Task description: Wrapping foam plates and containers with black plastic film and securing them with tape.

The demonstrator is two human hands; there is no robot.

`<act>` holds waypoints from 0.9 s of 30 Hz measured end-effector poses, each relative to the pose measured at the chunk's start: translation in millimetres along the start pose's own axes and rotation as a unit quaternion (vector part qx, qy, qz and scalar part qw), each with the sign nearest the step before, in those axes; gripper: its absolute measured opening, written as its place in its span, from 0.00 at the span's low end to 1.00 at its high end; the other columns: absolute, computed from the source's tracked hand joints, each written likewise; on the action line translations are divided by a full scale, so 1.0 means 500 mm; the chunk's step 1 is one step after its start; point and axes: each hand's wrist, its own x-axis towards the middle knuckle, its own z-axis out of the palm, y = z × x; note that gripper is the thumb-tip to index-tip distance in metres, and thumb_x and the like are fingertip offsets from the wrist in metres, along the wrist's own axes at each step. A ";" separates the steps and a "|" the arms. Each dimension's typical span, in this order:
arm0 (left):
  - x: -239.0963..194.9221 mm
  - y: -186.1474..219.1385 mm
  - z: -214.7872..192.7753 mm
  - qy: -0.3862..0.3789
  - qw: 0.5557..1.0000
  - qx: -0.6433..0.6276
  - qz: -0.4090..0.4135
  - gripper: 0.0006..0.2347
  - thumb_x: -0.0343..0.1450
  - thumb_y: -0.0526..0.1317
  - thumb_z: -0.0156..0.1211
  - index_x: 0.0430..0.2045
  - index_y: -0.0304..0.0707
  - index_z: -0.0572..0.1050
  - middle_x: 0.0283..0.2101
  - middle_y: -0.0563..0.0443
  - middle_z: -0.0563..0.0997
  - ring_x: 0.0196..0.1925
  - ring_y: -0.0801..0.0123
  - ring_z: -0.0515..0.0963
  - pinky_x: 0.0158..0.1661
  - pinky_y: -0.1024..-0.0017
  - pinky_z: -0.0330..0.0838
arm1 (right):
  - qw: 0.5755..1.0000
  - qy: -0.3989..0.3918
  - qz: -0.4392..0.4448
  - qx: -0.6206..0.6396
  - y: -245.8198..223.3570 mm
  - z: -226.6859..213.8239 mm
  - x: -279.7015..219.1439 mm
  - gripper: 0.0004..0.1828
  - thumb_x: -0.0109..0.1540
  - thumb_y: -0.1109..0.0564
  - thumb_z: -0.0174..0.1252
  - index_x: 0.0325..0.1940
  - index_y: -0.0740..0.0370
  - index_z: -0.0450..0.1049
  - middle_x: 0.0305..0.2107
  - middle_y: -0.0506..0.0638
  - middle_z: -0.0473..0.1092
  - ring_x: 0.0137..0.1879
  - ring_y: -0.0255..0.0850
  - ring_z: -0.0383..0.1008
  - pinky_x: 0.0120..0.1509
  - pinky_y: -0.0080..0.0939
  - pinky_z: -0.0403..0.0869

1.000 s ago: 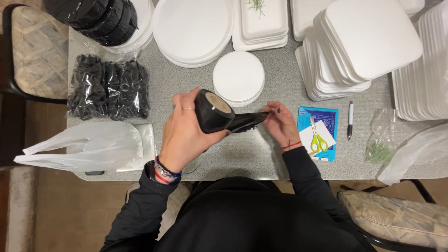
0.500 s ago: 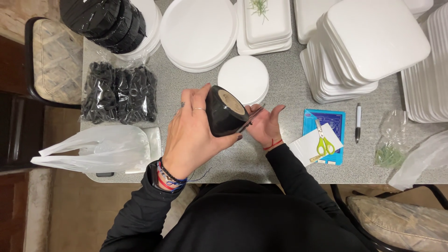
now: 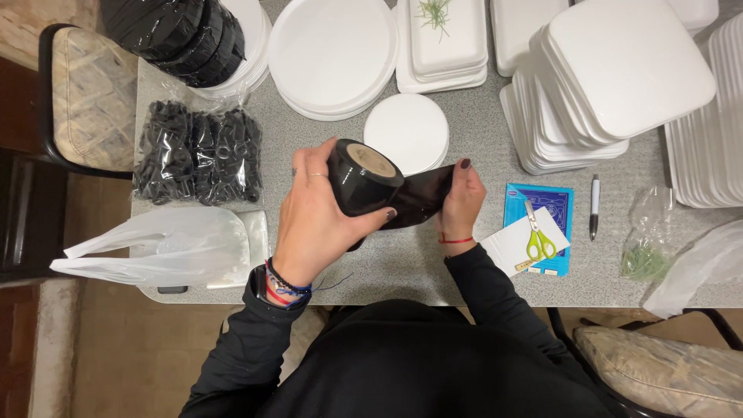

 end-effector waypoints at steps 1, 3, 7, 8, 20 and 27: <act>0.000 -0.010 0.004 0.001 1.000 -0.001 -0.001 0.46 0.53 0.50 0.82 0.62 0.25 0.60 0.55 0.33 0.68 0.49 0.44 0.79 0.46 0.56 0.76 | 1.000 -0.001 0.000 -0.001 -0.001 -0.007 0.004 0.22 0.73 0.43 0.51 0.33 0.62 0.69 0.28 0.40 0.66 0.36 0.27 0.62 0.42 0.30 0.66; -0.002 -0.032 0.013 0.012 0.999 -0.031 -0.009 0.46 0.53 0.49 0.82 0.61 0.24 0.62 0.55 0.34 0.69 0.52 0.46 0.78 0.50 0.58 0.75 | 0.993 0.015 -0.063 -0.102 -0.004 -0.020 0.010 0.24 0.75 0.44 0.51 0.29 0.61 0.66 0.25 0.37 0.59 0.34 0.26 0.53 0.38 0.30 0.58; -0.008 -0.100 0.055 0.030 0.997 -0.064 -0.016 0.45 0.54 0.49 0.83 0.60 0.22 0.62 0.55 0.35 0.69 0.54 0.47 0.77 0.54 0.60 0.74 | 0.979 0.028 -0.095 -0.178 -0.022 -0.021 0.017 0.24 0.74 0.46 0.52 0.28 0.62 0.65 0.24 0.37 0.58 0.33 0.26 0.52 0.36 0.31 0.56; -0.009 -0.117 0.066 0.036 0.996 -0.085 -0.021 0.44 0.55 0.48 0.82 0.60 0.22 0.63 0.55 0.35 0.70 0.55 0.48 0.77 0.55 0.60 0.73 | 0.974 0.029 -0.109 -0.197 -0.028 -0.020 0.018 0.24 0.74 0.46 0.52 0.29 0.62 0.65 0.24 0.37 0.59 0.33 0.26 0.52 0.36 0.31 0.56; -0.053 -0.400 0.212 -0.073 0.776 -0.592 -0.204 0.22 0.70 0.40 0.67 0.55 0.27 0.69 0.48 0.45 0.80 0.48 0.68 0.79 0.50 0.68 0.76 | 0.942 -0.016 -0.106 -0.318 -0.056 -0.090 0.056 0.25 0.74 0.48 0.55 0.27 0.65 0.64 0.22 0.37 0.57 0.32 0.27 0.51 0.34 0.33 0.55; -0.088 -0.506 0.272 -0.082 0.592 -0.741 -0.307 0.22 0.74 0.51 0.55 0.57 0.35 0.70 0.52 0.45 0.79 0.52 0.61 0.81 0.52 0.58 0.77 | 0.948 -0.041 -0.057 -0.310 -0.053 -0.125 0.068 0.24 0.74 0.49 0.56 0.27 0.63 0.66 0.23 0.35 0.59 0.33 0.25 0.53 0.35 0.31 0.56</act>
